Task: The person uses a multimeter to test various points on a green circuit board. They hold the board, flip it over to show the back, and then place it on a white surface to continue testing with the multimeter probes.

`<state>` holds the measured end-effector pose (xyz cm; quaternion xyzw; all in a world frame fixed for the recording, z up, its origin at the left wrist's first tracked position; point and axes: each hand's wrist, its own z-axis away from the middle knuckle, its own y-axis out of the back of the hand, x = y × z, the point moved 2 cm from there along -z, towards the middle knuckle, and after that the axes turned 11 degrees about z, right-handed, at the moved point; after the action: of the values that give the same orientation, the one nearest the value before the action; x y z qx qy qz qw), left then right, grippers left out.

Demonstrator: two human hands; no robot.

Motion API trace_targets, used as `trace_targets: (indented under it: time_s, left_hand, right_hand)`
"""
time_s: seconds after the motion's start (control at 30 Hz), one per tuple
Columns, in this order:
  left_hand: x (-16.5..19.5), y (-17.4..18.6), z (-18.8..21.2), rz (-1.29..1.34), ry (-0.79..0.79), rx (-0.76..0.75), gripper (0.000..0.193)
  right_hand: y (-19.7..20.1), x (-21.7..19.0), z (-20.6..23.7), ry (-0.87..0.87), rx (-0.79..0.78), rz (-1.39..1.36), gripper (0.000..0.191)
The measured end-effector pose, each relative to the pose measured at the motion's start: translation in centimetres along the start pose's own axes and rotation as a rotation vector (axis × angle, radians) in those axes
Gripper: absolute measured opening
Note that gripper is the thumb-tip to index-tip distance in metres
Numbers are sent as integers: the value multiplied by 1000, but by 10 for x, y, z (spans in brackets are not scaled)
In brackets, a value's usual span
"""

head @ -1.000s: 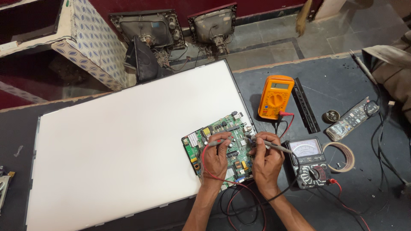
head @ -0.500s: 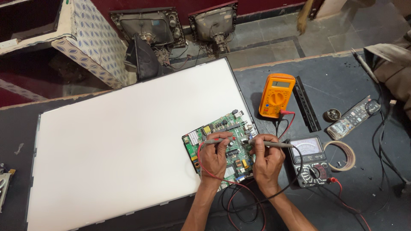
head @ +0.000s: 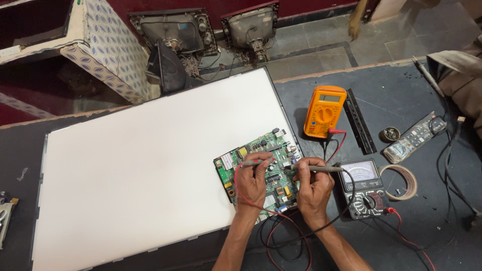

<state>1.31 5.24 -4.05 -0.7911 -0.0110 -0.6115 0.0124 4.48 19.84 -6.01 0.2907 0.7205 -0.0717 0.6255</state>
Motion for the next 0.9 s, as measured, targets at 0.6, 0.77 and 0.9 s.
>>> trace_targets:
  time_s: [0.6,0.77,0.9]
  left_hand:
    - [-4,1,-2,9,33,-30,14]
    - [-3,1,-3,-7,47,-35,14]
    - [-2,0,-4,8,49,-35,14]
  right_hand:
    - [1,-2,1,17,3,-14,22]
    - [2,-4,-1,47,0,5,23]
    - [3,-6,-1,49,1,15,24]
